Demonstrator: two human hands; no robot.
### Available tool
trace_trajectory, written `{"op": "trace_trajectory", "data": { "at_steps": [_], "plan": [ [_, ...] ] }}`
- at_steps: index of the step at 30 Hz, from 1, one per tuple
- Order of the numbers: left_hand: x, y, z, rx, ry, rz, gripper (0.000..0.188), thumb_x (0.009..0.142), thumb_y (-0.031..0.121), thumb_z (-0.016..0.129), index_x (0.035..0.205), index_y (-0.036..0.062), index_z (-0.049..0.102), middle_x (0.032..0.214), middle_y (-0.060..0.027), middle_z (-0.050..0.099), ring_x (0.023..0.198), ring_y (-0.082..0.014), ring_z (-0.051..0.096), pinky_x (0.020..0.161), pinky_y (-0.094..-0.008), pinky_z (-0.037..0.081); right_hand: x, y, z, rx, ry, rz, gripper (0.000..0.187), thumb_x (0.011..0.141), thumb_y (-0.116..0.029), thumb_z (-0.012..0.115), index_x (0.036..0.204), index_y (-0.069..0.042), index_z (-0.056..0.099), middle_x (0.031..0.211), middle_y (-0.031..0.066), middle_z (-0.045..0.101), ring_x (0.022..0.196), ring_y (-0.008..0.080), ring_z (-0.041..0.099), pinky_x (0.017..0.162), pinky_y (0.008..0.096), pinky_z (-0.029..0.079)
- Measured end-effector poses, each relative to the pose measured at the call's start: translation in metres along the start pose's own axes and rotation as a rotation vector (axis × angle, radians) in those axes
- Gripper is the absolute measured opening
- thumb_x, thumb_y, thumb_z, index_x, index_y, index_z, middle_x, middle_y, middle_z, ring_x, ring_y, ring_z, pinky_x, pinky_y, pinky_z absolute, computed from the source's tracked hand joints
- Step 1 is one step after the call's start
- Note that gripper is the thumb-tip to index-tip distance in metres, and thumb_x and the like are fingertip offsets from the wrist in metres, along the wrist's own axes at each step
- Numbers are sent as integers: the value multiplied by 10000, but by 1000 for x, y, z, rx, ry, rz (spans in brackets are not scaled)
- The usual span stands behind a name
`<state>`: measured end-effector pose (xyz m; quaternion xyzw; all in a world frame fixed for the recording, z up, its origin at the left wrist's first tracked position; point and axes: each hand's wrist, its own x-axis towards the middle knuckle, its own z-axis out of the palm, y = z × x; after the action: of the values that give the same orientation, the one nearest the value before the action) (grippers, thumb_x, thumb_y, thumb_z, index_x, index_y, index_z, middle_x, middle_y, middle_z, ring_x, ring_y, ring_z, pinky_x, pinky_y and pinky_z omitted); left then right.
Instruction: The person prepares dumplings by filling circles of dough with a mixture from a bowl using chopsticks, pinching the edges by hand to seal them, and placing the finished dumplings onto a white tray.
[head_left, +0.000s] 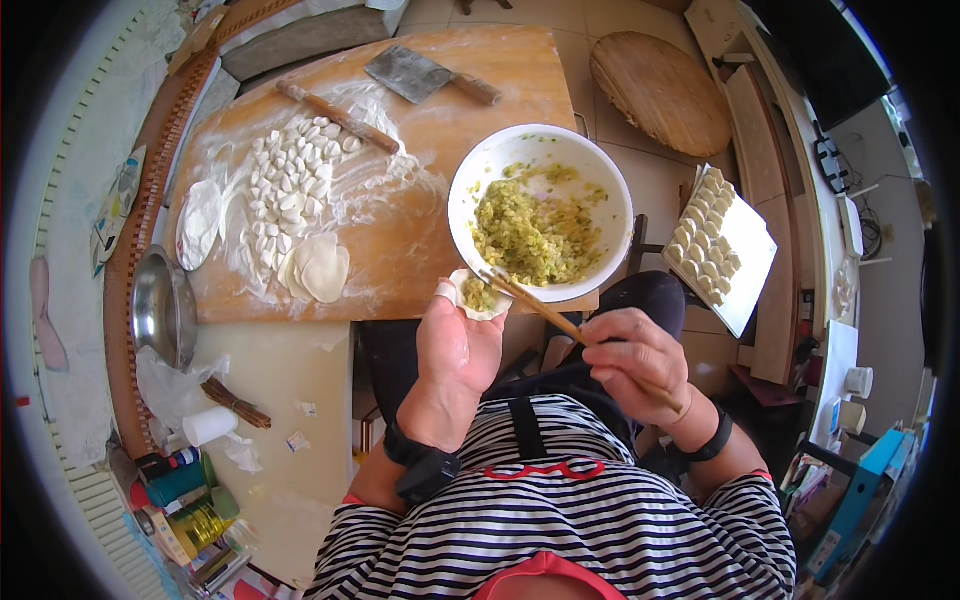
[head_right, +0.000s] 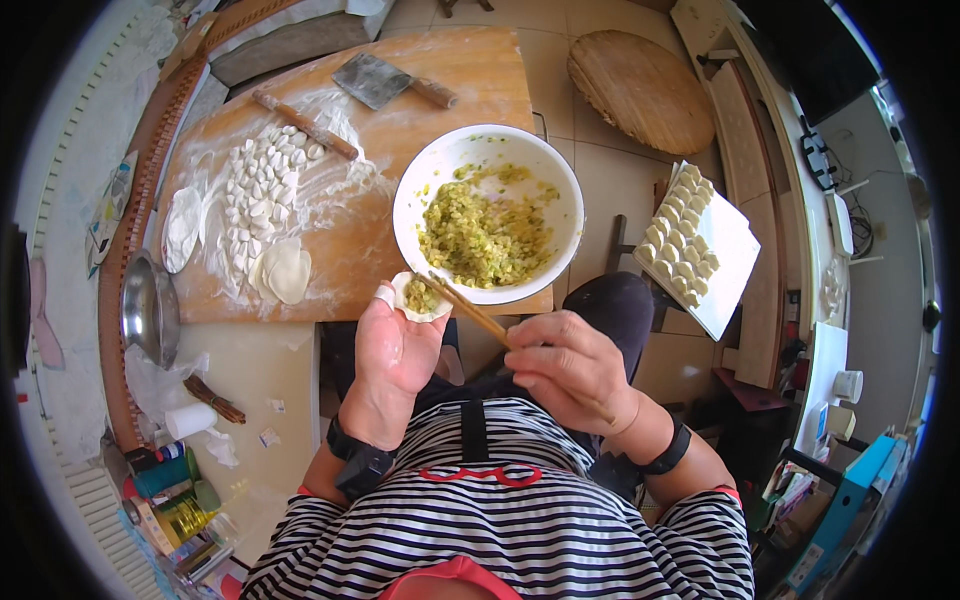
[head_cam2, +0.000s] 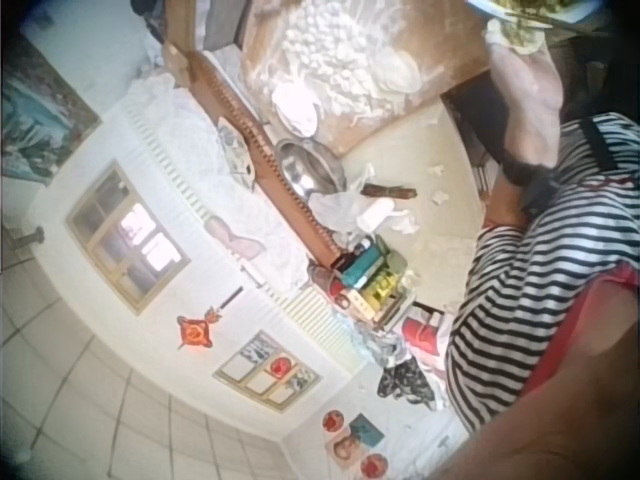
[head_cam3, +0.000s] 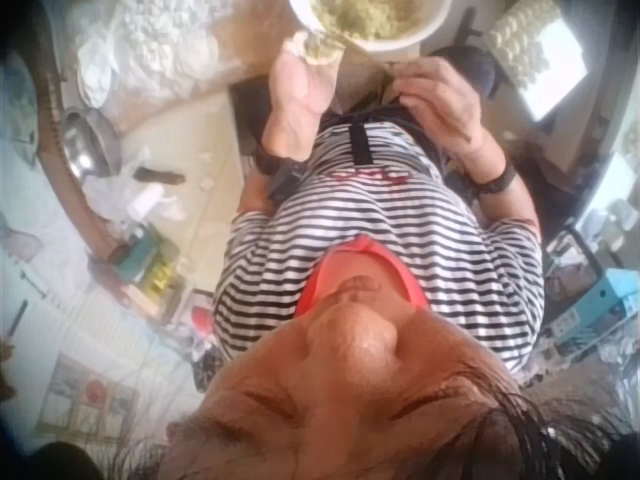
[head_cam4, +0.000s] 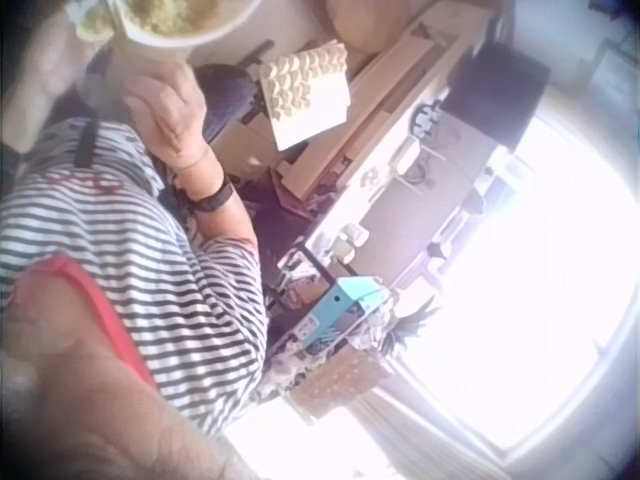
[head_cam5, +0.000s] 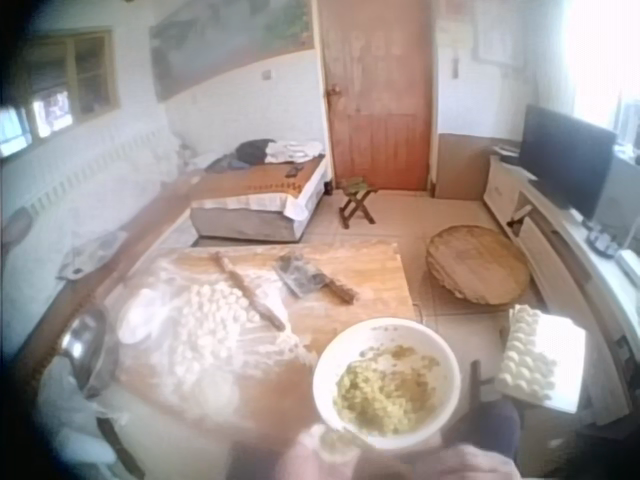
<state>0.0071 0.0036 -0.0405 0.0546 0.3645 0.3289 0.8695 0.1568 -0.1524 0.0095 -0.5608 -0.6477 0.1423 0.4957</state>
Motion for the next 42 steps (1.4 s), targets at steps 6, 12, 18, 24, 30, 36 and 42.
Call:
{"op": "trace_trajectory", "data": {
  "at_steps": [6,12,18,24,30,36,42],
  "plan": [
    [-3,-3,0,83,-31,25,458,1069,323,204,1296,3,441,1309,-113,533,1187,-242,531,1045,-389,424,15,34,11,92,109,278,140,854,14,657,992,-10,665,999,140,656,935,253,642,825,330,515],
    [-12,-4,1,75,-19,4,451,1068,325,213,1301,11,437,1311,-108,530,1176,-241,536,1038,-386,432,1,32,-4,258,103,334,100,881,-1,639,974,2,677,1006,134,664,949,239,636,870,324,498],
    [-16,-13,-5,39,4,-32,442,1069,324,220,1272,12,458,1257,-106,562,1123,-231,564,1007,-370,454,-20,6,7,-70,-50,-87,271,719,23,741,974,-21,662,1029,115,628,931,287,640,776,370,540],
    [-8,-14,-18,3,-61,-49,442,1069,326,224,1243,2,470,1215,-105,584,1084,-234,581,972,-375,470,-29,7,13,-154,-104,-261,278,720,-16,748,981,-44,655,1046,102,609,955,277,633,766,364,542],
    [-12,-15,-14,-46,-8,-50,439,1068,324,231,1237,1,475,1211,-117,591,1073,-238,590,960,-385,478,-35,9,12,-196,-68,-231,287,718,-33,750,983,-38,641,1010,105,589,951,288,628,764,373,541],
    [-7,-16,-20,-41,-54,-59,420,1066,308,242,1231,1,475,1205,-118,597,1092,-241,591,960,-393,483,-34,10,16,-170,-86,-291,295,722,-46,755,993,-30,638,1043,113,576,960,299,629,783,389,546],
    [-5,-14,-18,-53,-57,-44,384,1060,301,291,1208,13,497,1184,-102,607,1087,-245,594,965,-393,482,-25,13,15,-129,-157,-304,311,711,-54,759,997,-26,640,1017,111,583,978,302,622,786,392,546]
  ]
}}
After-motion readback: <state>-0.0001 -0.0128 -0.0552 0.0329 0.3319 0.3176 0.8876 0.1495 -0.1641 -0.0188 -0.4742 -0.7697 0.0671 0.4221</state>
